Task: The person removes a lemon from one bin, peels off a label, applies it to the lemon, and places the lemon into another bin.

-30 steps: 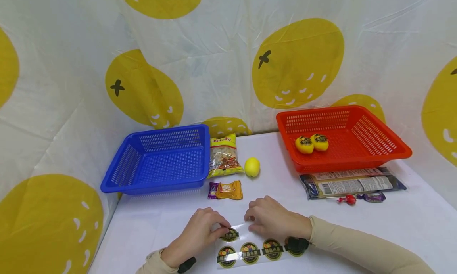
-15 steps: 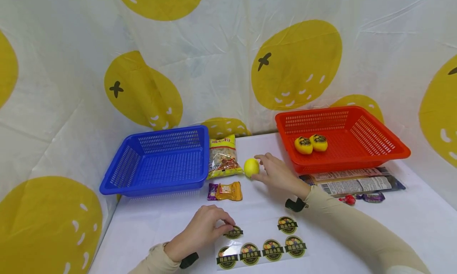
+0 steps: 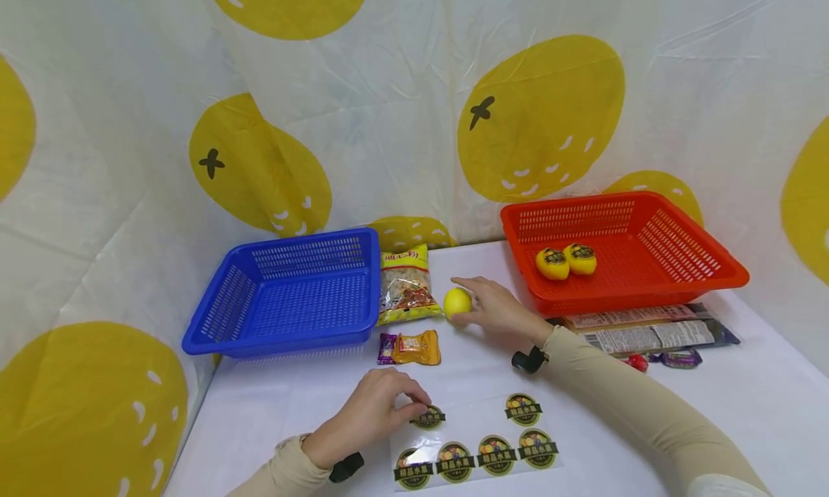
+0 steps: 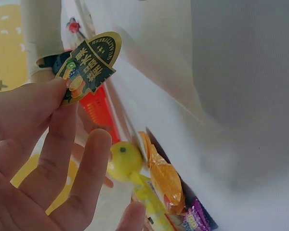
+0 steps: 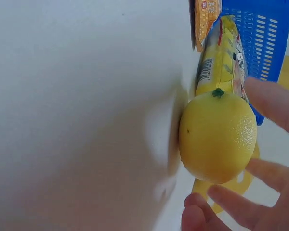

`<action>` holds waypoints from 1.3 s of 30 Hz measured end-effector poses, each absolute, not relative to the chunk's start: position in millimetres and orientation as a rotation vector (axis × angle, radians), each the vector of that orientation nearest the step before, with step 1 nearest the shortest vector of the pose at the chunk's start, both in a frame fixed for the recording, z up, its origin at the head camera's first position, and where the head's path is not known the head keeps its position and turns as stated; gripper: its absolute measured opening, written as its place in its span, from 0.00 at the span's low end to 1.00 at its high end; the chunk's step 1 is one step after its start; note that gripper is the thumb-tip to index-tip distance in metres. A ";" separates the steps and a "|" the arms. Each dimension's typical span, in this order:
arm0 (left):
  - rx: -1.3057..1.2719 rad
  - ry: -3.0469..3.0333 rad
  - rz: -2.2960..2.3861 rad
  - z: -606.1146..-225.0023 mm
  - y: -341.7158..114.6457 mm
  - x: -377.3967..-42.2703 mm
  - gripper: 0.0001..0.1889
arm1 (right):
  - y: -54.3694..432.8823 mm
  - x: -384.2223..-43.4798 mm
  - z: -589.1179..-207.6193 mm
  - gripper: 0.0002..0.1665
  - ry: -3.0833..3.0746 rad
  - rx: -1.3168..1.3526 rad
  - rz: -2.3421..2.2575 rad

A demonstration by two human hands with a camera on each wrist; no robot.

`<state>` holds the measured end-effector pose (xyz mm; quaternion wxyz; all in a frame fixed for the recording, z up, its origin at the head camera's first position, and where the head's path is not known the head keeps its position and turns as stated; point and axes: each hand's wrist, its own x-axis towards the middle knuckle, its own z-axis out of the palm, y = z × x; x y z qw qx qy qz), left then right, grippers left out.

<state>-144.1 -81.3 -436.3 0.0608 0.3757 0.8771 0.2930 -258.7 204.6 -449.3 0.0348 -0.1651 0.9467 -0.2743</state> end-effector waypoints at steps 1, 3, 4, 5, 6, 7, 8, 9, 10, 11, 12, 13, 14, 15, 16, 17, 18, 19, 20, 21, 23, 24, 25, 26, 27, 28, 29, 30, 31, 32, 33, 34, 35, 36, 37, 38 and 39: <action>1.137 2.656 0.885 -436.5 -81.1 -144.0 0.03 | 204.7 -259.8 -449.7 0.49 2.900 -0.511 -0.847; 1.134 2.657 0.885 -436.7 -80.6 -143.7 0.03 | 204.6 -261.3 -450.1 0.48 2.878 -0.493 -0.852; 1.131 2.657 0.886 -436.8 -80.3 -143.6 0.03 | 204.4 -261.8 -450.5 0.49 2.867 -0.477 -0.857; 1.126 2.657 0.888 -436.8 -79.9 -143.6 0.03 | 204.2 -262.2 -450.9 0.49 2.858 -0.451 -0.861; 1.126 2.658 0.890 -436.7 -79.4 -143.6 0.03 | 204.1 -262.1 -451.3 0.49 2.853 -0.429 -0.867; 1.127 2.660 0.890 -436.5 -78.7 -143.8 0.03 | 203.9 -261.9 -451.8 0.50 2.848 -0.409 -0.871; 1.128 2.660 0.891 -436.3 -77.9 -144.0 0.03 | 203.6 -261.7 -452.4 0.50 2.845 -0.397 -0.873; 1.132 2.661 0.892 -435.9 -77.1 -144.2 0.03 | 203.4 -261.7 -453.1 0.49 2.843 -0.389 -0.877; 1.131 2.659 0.896 -435.4 -76.2 -144.5 0.03 | 203.1 -261.5 -453.9 0.49 2.839 -0.371 -0.886; 1.134 2.657 0.900 -434.7 -75.1 -144.9 0.03 | 202.8 -261.3 -454.5 0.49 2.834 -0.357 -0.896; 1.141 2.659 0.906 -434.0 -73.7 -145.6 0.03 | 202.7 -261.2 -455.3 0.49 2.834 -0.349 -0.903; 1.144 2.659 0.917 -433.4 -72.0 -146.6 0.03 | 202.7 -261.1 -456.1 0.49 2.834 -0.343 -0.904; 1.142 2.660 0.934 -432.7 -70.1 -147.7 0.03 | 202.8 -261.0 -456.5 0.49 2.835 -0.337 -0.911; 1.137 2.666 0.950 -431.8 -67.9 -149.1 0.03 | 202.9 -260.9 -456.8 0.49 2.836 -0.332 -0.921; 1.129 2.670 0.971 -431.0 -65.3 -150.9 0.03 | 203.0 -260.6 -457.0 0.49 2.838 -0.328 -0.931; 1.127 2.677 0.994 -430.8 -62.4 -153.2 0.03 | 203.3 -260.3 -457.2 0.48 2.843 -0.339 -0.935; 1.121 2.686 1.015 -430.4 -59.1 -155.7 0.03 | 203.6 -259.8 -457.3 0.48 2.850 -0.349 -0.939; 1.115 2.692 1.034 -429.7 -55.5 -158.3 0.03 | 203.7 -259.1 -457.0 0.48 2.854 -0.354 -0.948; 1.109 2.702 1.051 -429.1 -51.8 -161.1 0.04 | 203.5 -258.4 -456.4 0.48 2.857 -0.355 -0.959; 1.103 2.708 1.076 -428.8 -48.1 -164.2 0.04 | 203.2 -257.6 -456.1 0.48 2.858 -0.362 -0.968; 1.099 2.718 1.125 -428.5 -41.1 -170.6 0.04 | 202.1 -256.0 -455.9 0.48 2.861 -0.372 -0.971; 1.095 2.724 1.154 -428.5 -37.9 -173.9 0.04 | 201.3 -255.1 -456.0 0.48 2.858 -0.369 -0.975; 1.089 2.726 1.187 -428.9 -34.8 -177.3 0.04 | 200.6 -254.2 -456.2 0.48 2.857 -0.364 -0.976; 1.082 2.725 1.227 -429.6 -32.0 -180.8 0.04 | 200.0 -253.3 -456.3 0.48 2.857 -0.364 -0.975; 1.072 2.722 1.267 -430.5 -29.2 -184.6 0.04 | 199.5 -252.7 -456.6 0.48 2.860 -0.366 -0.972; 1.059 2.721 1.307 -431.7 -26.6 -188.6 0.04 | 199.1 -252.5 -456.8 0.48 2.870 -0.375 -0.965; 1.042 2.731 1.333 -432.9 -23.8 -193.0 0.04 | 198.8 -252.1 -457.0 0.47 2.881 -0.381 -0.959; 1.022 2.741 1.360 -433.9 -21.0 -197.3 0.04 | 198.6 -251.9 -456.9 0.47 2.892 -0.383 -0.958; 1.001 2.752 1.383 -434.8 -18.1 -201.9 0.05 | 198.5 -251.8 -456.8 0.45 2.904 -0.386 -0.956; 0.982 2.765 1.401 -436.0 -15.3 -206.5 0.05 | 198.7 -251.7 -456.6 0.45 2.915 -0.393 -0.953; 0.956 2.777 1.416 -437.1 -12.5 -211.3 0.05 | 198.8 -251.7 -456.5 0.45 2.922 -0.396 -0.953; 0.935 2.796 1.418 -438.3 -9.8 -216.0 0.05 | 199.0 -251.6 -456.2 0.44 2.926 -0.399 -0.953; 0.920 2.817 1.406 -439.4 -7.1 -220.8 0.05 | 199.4 -251.3 -456.0 0.44 2.928 -0.399 -0.953; 0.909 2.830 1.402 -441.0 -4.7 -225.4 0.05 | 199.6 -251.0 -455.8 0.45 2.925 -0.397 -0.956; 0.895 2.840 1.391 -442.6 -2.6 -230.1 0.05 | 200.0 -250.5 -455.7 0.45 2.921 -0.397 -0.956; 0.880 2.851 1.374 -444.3 -0.6 -234.4 0.05 | 200.1 -249.9 -455.5 0.46 2.915 -0.394 -0.959; 0.866 2.861 1.359 -445.9 1.0 -238.6 0.05 | 200.2 -249.1 -455.4 0.47 2.907 -0.392 -0.964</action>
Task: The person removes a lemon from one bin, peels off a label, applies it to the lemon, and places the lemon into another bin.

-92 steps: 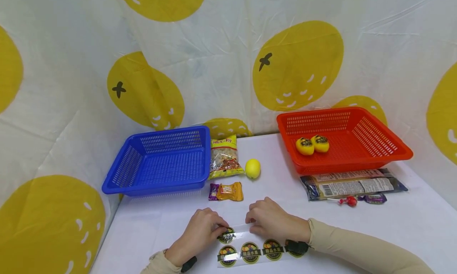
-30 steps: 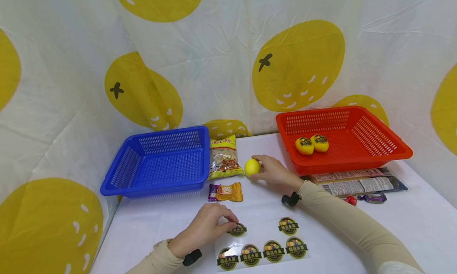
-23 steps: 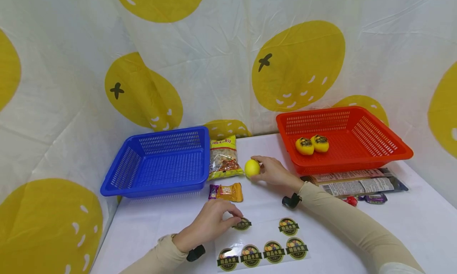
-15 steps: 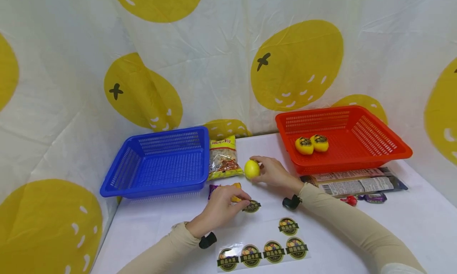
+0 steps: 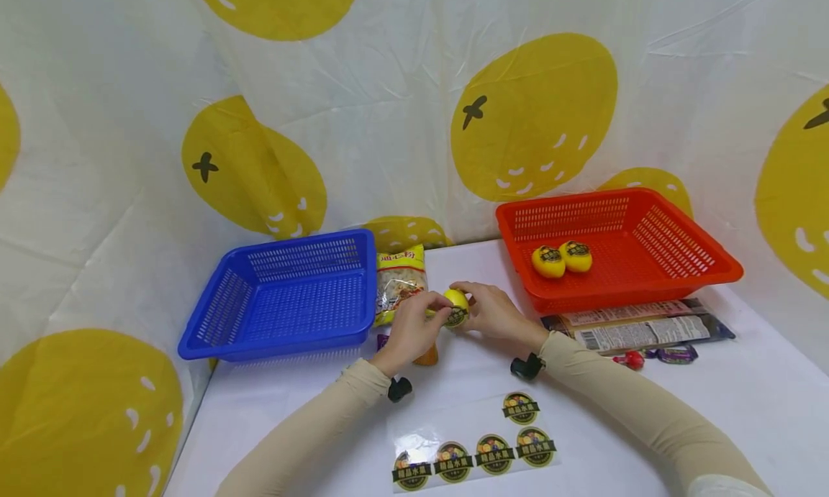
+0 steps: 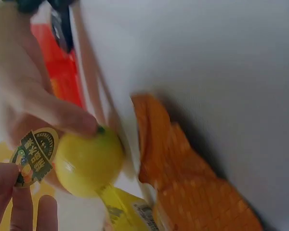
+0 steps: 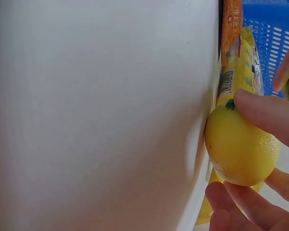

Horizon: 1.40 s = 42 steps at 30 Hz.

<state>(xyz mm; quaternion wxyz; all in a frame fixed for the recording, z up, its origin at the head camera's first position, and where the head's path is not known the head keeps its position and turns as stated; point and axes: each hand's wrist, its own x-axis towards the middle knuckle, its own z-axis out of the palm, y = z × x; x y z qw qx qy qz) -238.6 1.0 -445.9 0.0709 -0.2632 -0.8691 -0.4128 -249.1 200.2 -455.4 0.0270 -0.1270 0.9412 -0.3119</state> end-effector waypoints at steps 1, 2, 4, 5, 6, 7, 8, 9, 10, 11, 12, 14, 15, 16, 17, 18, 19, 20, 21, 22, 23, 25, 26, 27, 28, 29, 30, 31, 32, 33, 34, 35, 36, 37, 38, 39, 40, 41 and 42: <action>-0.781 -2.624 -1.225 -447.4 2.5 -242.6 0.06 | 200.3 -248.5 -455.2 0.47 2.901 -0.392 -0.968; -0.773 -2.633 -1.216 -448.9 3.7 -246.4 0.06 | 200.4 -248.0 -455.2 0.47 2.897 -0.390 -0.970; -0.762 -2.644 -1.197 -451.3 5.8 -252.9 0.06 | 200.2 -246.8 -455.2 0.47 2.888 -0.382 -0.980; -0.760 -2.645 -1.188 -452.4 6.8 -255.9 0.06 | 200.1 -246.6 -455.3 0.48 2.889 -0.380 -0.983; -0.762 -2.645 -1.178 -452.9 7.8 -258.5 0.06 | 200.0 -246.6 -455.6 0.47 2.891 -0.384 -0.984; -0.764 -2.643 -1.165 -453.5 8.9 -260.9 0.06 | 199.9 -246.9 -455.9 0.47 2.896 -0.387 -0.984; -0.770 -2.642 -1.153 -454.1 10.1 -263.2 0.06 | 199.9 -247.2 -456.4 0.47 2.903 -0.388 -0.977; -0.773 -2.638 -1.140 -454.9 11.4 -265.1 0.06 | 200.2 -247.7 -457.1 0.47 2.913 -0.398 -0.974; -0.772 -2.633 -1.126 -455.4 12.9 -266.5 0.06 | 200.3 -248.4 -457.9 0.46 2.923 -0.411 -0.971; -0.768 -2.633 -1.115 -455.8 14.3 -267.5 0.05 | 200.8 -249.0 -458.6 0.46 2.934 -0.424 -0.967; -0.765 -2.631 -1.096 -456.2 15.9 -268.3 0.05 | 201.3 -249.5 -459.2 0.46 2.944 -0.436 -0.963; -0.745 -2.632 -1.066 -457.9 18.3 -269.3 0.05 | 201.6 -250.2 -459.9 0.47 2.964 -0.458 -0.955; -0.730 -2.632 -1.051 -458.4 19.5 -269.4 0.05 | 201.8 -250.3 -460.1 0.47 2.970 -0.469 -0.957; -0.715 -2.635 -1.038 -458.5 20.5 -269.2 0.05 | 201.8 -250.4 -459.9 0.47 2.976 -0.473 -0.953; -0.703 -2.639 -1.027 -458.6 21.4 -269.2 0.05 | 201.8 -250.3 -459.7 0.47 2.980 -0.474 -0.946; -0.689 -2.644 -1.019 -458.6 22.3 -268.9 0.06 | 201.8 -250.4 -459.5 0.47 2.983 -0.472 -0.939; -0.674 -2.652 -1.013 -458.4 23.0 -268.4 0.06 | 201.6 -250.3 -459.2 0.48 2.983 -0.469 -0.935; -0.662 -2.659 -1.004 -457.7 23.6 -267.6 0.06 | 201.4 -250.3 -458.9 0.48 2.981 -0.465 -0.932; -0.652 -2.668 -0.991 -457.2 24.1 -267.0 0.07 | 201.4 -250.3 -458.8 0.48 2.981 -0.460 -0.929; -0.641 -2.676 -0.977 -456.8 24.6 -266.4 0.07 | 201.2 -250.2 -458.7 0.48 2.982 -0.458 -0.923; -0.631 -2.685 -0.960 -456.4 25.1 -265.9 0.08 | 201.2 -250.2 -458.8 0.48 2.981 -0.457 -0.920; -0.614 -2.697 -0.924 -456.3 26.0 -265.2 0.09 | 201.1 -249.7 -458.8 0.48 2.977 -0.454 -0.922; -0.605 -2.700 -0.910 -456.3 26.3 -264.9 0.09 | 201.1 -249.4 -458.9 0.48 2.976 -0.457 -0.922; -0.599 -2.700 -0.902 -456.7 26.6 -264.7 0.10 | 201.4 -249.2 -459.3 0.48 2.977 -0.461 -0.922; -0.591 -2.698 -0.893 -456.9 26.8 -264.6 0.10 | 201.4 -249.0 -459.1 0.48 2.978 -0.462 -0.920; -0.586 -2.694 -0.888 -457.2 26.9 -264.6 0.10 | 201.6 -248.8 -458.8 0.48 2.978 -0.467 -0.920; -0.580 -2.691 -0.882 -457.6 27.0 -264.6 0.11 | 201.7 -248.5 -458.6 0.49 2.975 -0.463 -0.925; -0.574 -2.688 -0.875 -458.0 27.2 -264.6 0.11 | 201.9 -248.2 -458.5 0.49 2.972 -0.457 -0.928; -0.571 -2.681 -0.869 -458.4 27.3 -264.6 0.11 | 202.1 -248.1 -458.3 0.49 2.968 -0.449 -0.930; -0.568 -2.674 -0.864 -458.7 27.5 -264.5 0.11 | 202.3 -248.0 -458.2 0.49 2.965 -0.442 -0.931; -0.563 -2.669 -0.857 -459.2 27.6 -264.3 0.11 | 202.2 -247.8 -458.3 0.49 2.960 -0.436 -0.932; -0.562 -2.659 -0.851 -459.4 27.5 -264.1 0.10 | 202.0 -248.1 -458.3 0.48 2.956 -0.433 -0.929; -0.562 -2.647 -0.839 -459.9 27.4 -263.9 0.09 | 201.8 -248.2 -458.3 0.48 2.953 -0.426 -0.926; -0.566 -2.636 -0.830 -460.2 27.2 -263.4 0.08 | 201.7 -248.4 -458.1 0.48 2.952 -0.422 -0.920; -0.573 -2.624 -0.824 -460.6 26.7 -262.8 0.07 | 201.5 -248.7 -457.7 0.48 2.950 -0.418 -0.916; -0.579 -2.618 -0.818 -461.1 25.9 -262.1 0.06 | 201.2 -249.1 -457.3 0.47 2.948 -0.413 -0.913; -0.587 -2.613 -0.810 -461.9 24.7 -261.2 0.05 | 200.9 -249.3 -456.8 0.47 2.944 -0.408 -0.908; -0.596 -2.611 -0.810 -462.8 23.2 -260.0 0.05 | 200.7 -249.5 -456.2 0.48 2.940 -0.397 -0.904; -0.603 -2.616 -0.805 -463.7 21.3 -258.8 0.05 | 200.5 -249.6 -455.8 0.48 2.933 -0.387 -0.906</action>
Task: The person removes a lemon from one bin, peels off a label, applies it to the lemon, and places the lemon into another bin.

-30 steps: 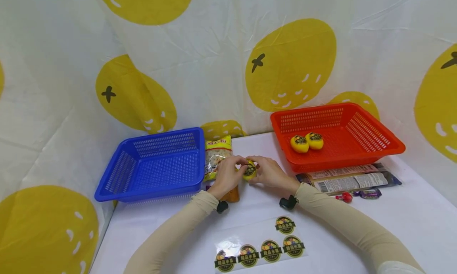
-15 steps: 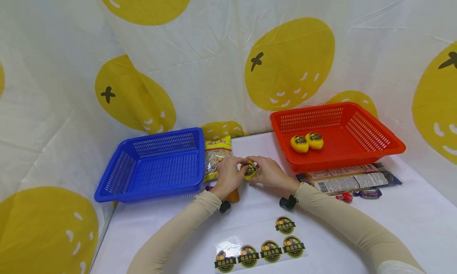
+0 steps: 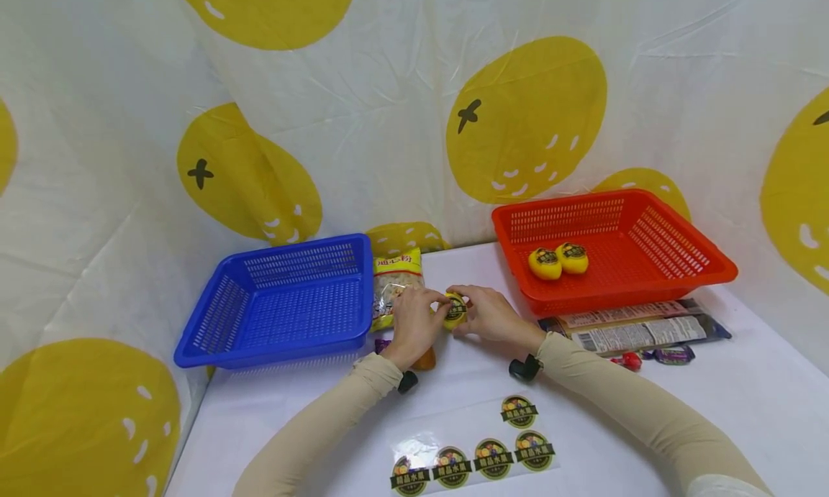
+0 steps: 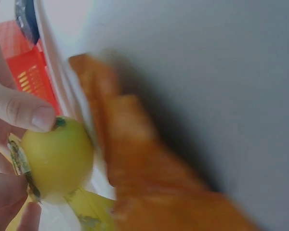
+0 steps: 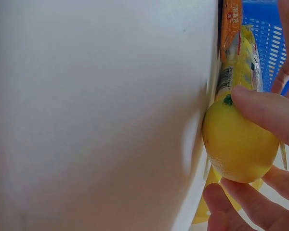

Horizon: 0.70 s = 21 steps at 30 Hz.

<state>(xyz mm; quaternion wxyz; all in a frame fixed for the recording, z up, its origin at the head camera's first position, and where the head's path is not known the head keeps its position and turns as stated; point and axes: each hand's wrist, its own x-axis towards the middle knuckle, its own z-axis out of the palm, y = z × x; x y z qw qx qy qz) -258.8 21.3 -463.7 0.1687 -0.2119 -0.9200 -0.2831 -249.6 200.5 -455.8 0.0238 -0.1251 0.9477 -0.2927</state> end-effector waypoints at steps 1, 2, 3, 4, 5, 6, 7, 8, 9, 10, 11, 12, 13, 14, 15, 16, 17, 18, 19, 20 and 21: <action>-0.608 -2.624 -0.799 -464.9 19.3 -257.5 0.05 | 200.5 -249.7 -455.8 0.48 2.924 -0.376 -0.909; -0.615 -2.628 -0.802 -466.0 17.2 -256.3 0.06 | 200.5 -249.8 -455.8 0.49 2.917 -0.367 -0.911; -0.621 -2.632 -0.802 -467.1 15.0 -255.3 0.07 | 200.7 -249.8 -456.0 0.49 2.909 -0.361 -0.914; -0.626 -2.633 -0.799 -467.9 13.0 -254.5 0.08 | 201.1 -249.7 -456.1 0.49 2.903 -0.359 -0.917; -0.632 -2.631 -0.797 -468.4 11.2 -254.1 0.10 | 201.4 -249.9 -456.1 0.49 2.898 -0.353 -0.922; -0.639 -2.628 -0.788 -468.6 9.6 -253.9 0.11 | 201.8 -250.1 -456.3 0.50 2.893 -0.350 -0.927; -0.650 -2.621 -0.791 -468.4 8.5 -253.9 0.12 | 202.2 -250.2 -456.1 0.50 2.889 -0.347 -0.932; -0.660 -2.617 -0.795 -467.9 7.9 -253.9 0.13 | 202.8 -250.1 -455.6 0.50 2.888 -0.351 -0.935; -0.669 -2.617 -0.788 -467.1 7.5 -254.1 0.13 | 203.4 -249.9 -455.2 0.50 2.887 -0.354 -0.938; -0.681 -2.621 -0.779 -466.1 7.5 -254.3 0.14 | 203.7 -250.0 -454.9 0.50 2.885 -0.352 -0.943; -0.694 -2.626 -0.772 -464.9 7.8 -254.6 0.14 | 203.9 -250.0 -454.6 0.50 2.884 -0.353 -0.946; -0.703 -2.637 -0.760 -463.7 8.3 -254.8 0.14 | 204.1 -249.9 -454.5 0.50 2.885 -0.357 -0.947; -0.709 -2.649 -0.745 -462.8 8.9 -255.0 0.15 | 204.1 -249.8 -454.3 0.50 2.884 -0.359 -0.950; -0.713 -2.660 -0.723 -461.8 9.5 -255.3 0.15 | 203.9 -249.6 -454.2 0.50 2.883 -0.361 -0.953; -0.716 -2.671 -0.697 -461.1 10.1 -255.6 0.15 | 203.6 -249.5 -454.3 0.50 2.881 -0.357 -0.954; -0.716 -2.682 -0.672 -460.6 10.7 -256.0 0.15 | 203.2 -249.4 -454.5 0.50 2.878 -0.359 -0.954; -0.712 -2.692 -0.647 -460.3 11.1 -256.4 0.14 | 202.8 -249.4 -454.5 0.50 2.879 -0.365 -0.949; -0.708 -2.699 -0.624 -460.0 11.6 -256.6 0.14 | 202.5 -249.4 -454.5 0.50 2.878 -0.368 -0.944; -0.706 -2.703 -0.607 -459.8 11.9 -256.9 0.14 | 202.2 -249.5 -454.3 0.50 2.876 -0.373 -0.940; -0.705 -2.706 -0.590 -459.5 12.2 -257.2 0.13 | 202.1 -249.7 -454.0 0.50 2.875 -0.381 -0.934; -0.705 -2.708 -0.576 -459.2 12.5 -257.6 0.13 | 202.4 -250.0 -453.7 0.50 2.875 -0.391 -0.927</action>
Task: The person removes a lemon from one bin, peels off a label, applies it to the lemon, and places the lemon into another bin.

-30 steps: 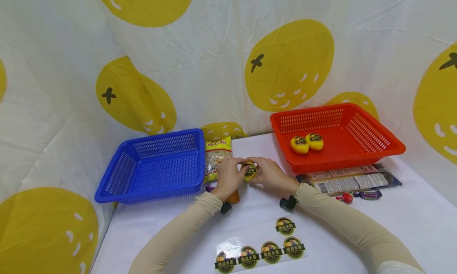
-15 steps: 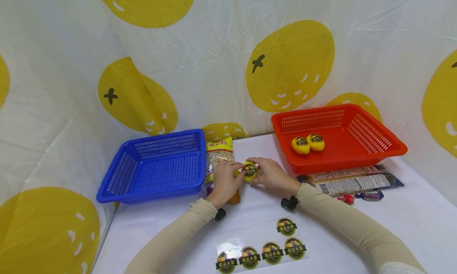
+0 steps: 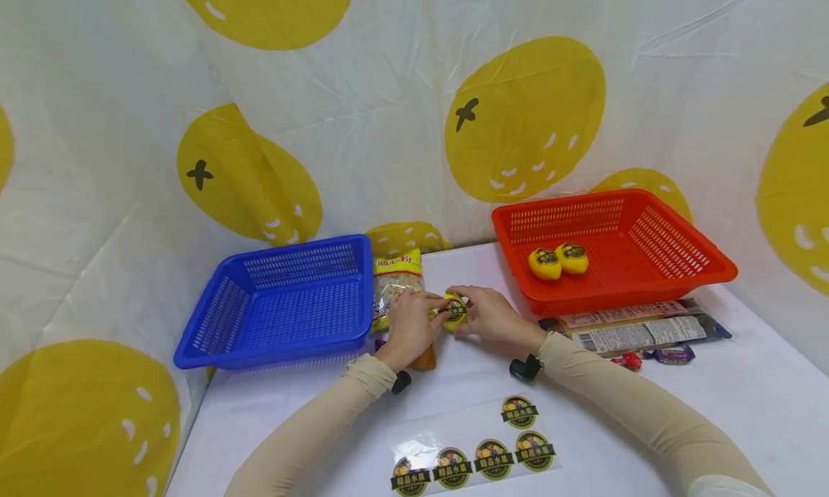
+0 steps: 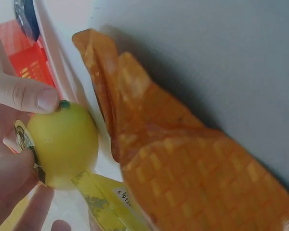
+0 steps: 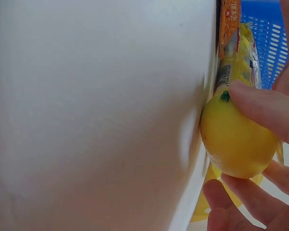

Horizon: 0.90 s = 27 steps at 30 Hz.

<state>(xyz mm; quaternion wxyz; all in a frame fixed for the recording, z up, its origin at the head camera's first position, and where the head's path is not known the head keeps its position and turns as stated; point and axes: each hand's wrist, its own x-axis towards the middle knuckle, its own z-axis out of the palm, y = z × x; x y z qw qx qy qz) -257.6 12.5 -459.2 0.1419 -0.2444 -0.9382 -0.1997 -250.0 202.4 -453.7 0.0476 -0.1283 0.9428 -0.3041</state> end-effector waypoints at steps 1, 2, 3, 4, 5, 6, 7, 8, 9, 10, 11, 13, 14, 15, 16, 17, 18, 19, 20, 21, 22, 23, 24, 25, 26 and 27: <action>-0.708 -2.705 -0.569 -458.9 12.8 -257.8 0.12 | 202.8 -250.5 -453.0 0.50 2.876 -0.405 -0.923; -0.711 -2.706 -0.562 -458.4 13.0 -258.1 0.12 | 203.4 -250.8 -452.1 0.50 2.871 -0.416 -0.925; -0.715 -2.705 -0.558 -457.6 13.4 -258.4 0.12 | 204.6 -251.0 -451.1 0.50 2.870 -0.432 -0.921; -0.719 -2.705 -0.554 -457.0 13.6 -258.9 0.11 | 205.8 -251.2 -450.1 0.50 2.869 -0.445 -0.923; -0.722 -2.707 -0.550 -456.4 13.9 -259.4 0.11 | 207.1 -251.0 -448.7 0.50 2.866 -0.453 -0.930; -0.725 -2.711 -0.547 -455.6 14.1 -259.7 0.11 | 208.5 -250.5 -447.2 0.50 2.864 -0.455 -0.937; -0.728 -2.713 -0.544 -455.2 14.3 -260.0 0.10 | 210.0 -249.6 -445.7 0.50 2.863 -0.460 -0.948; -0.728 -2.721 -0.542 -454.9 14.4 -260.4 0.10 | 211.5 -248.6 -444.3 0.49 2.862 -0.465 -0.965; -0.730 -2.724 -0.543 -454.8 14.6 -260.6 0.10 | 212.8 -247.5 -443.1 0.47 2.870 -0.472 -0.985; -0.730 -2.728 -0.542 -454.7 14.5 -260.5 0.10 | 213.6 -246.6 -442.7 0.43 2.887 -0.485 -1.012; -0.729 -2.734 -0.540 -454.5 14.3 -260.3 0.10 | 214.7 -246.2 -443.3 0.39 2.909 -0.514 -1.042; -0.727 -2.736 -0.543 -454.7 13.9 -260.1 0.10 | 215.9 -245.9 -444.1 0.28 2.958 -0.583 -1.095; -0.725 -2.740 -0.547 -454.3 13.8 -260.0 0.10 | 216.3 -246.2 -444.9 0.23 2.987 -0.619 -1.113; -0.723 -2.740 -0.549 -453.9 13.7 -259.9 0.10 | 216.3 -246.9 -446.1 0.18 3.019 -0.653 -1.118; -0.723 -2.739 -0.549 -453.5 13.5 -259.8 0.10 | 216.4 -247.8 -447.7 0.15 3.051 -0.683 -1.114; -0.723 -2.735 -0.550 -453.4 13.5 -260.1 0.10 | 216.6 -248.6 -448.6 0.12 3.069 -0.706 -1.106; -0.724 -2.733 -0.552 -453.4 13.7 -260.5 0.10 | 216.4 -249.2 -449.1 0.10 3.086 -0.712 -1.083; -0.727 -2.732 -0.553 -453.3 13.9 -260.9 0.10 | 216.3 -250.0 -450.2 0.09 3.102 -0.723 -1.058; -0.732 -2.728 -0.552 -453.6 14.1 -261.5 0.10 | 216.5 -251.0 -451.8 0.08 3.120 -0.734 -1.028; -0.737 -2.720 -0.551 -454.2 14.3 -262.1 0.10 | 216.6 -251.7 -453.0 0.07 3.130 -0.738 -1.003; -0.742 -2.713 -0.546 -454.8 14.4 -262.8 0.10 | 216.7 -252.2 -453.9 0.07 3.138 -0.746 -0.982; -0.746 -2.708 -0.545 -455.4 14.6 -263.8 0.10 | 216.8 -252.5 -454.9 0.06 3.145 -0.755 -0.962; -0.750 -2.705 -0.545 -455.8 14.8 -264.5 0.10 | 216.8 -252.6 -455.4 0.06 3.148 -0.754 -0.950; -0.752 -2.701 -0.543 -456.3 14.8 -265.3 0.10 | 216.9 -252.6 -455.7 0.06 3.144 -0.760 -0.947; -0.755 -2.694 -0.540 -456.7 14.7 -265.9 0.10 | 217.0 -252.6 -456.0 0.06 3.140 -0.759 -0.946; -0.753 -2.696 -0.537 -456.7 14.6 -266.5 0.10 | 216.8 -252.4 -455.8 0.07 3.131 -0.755 -0.949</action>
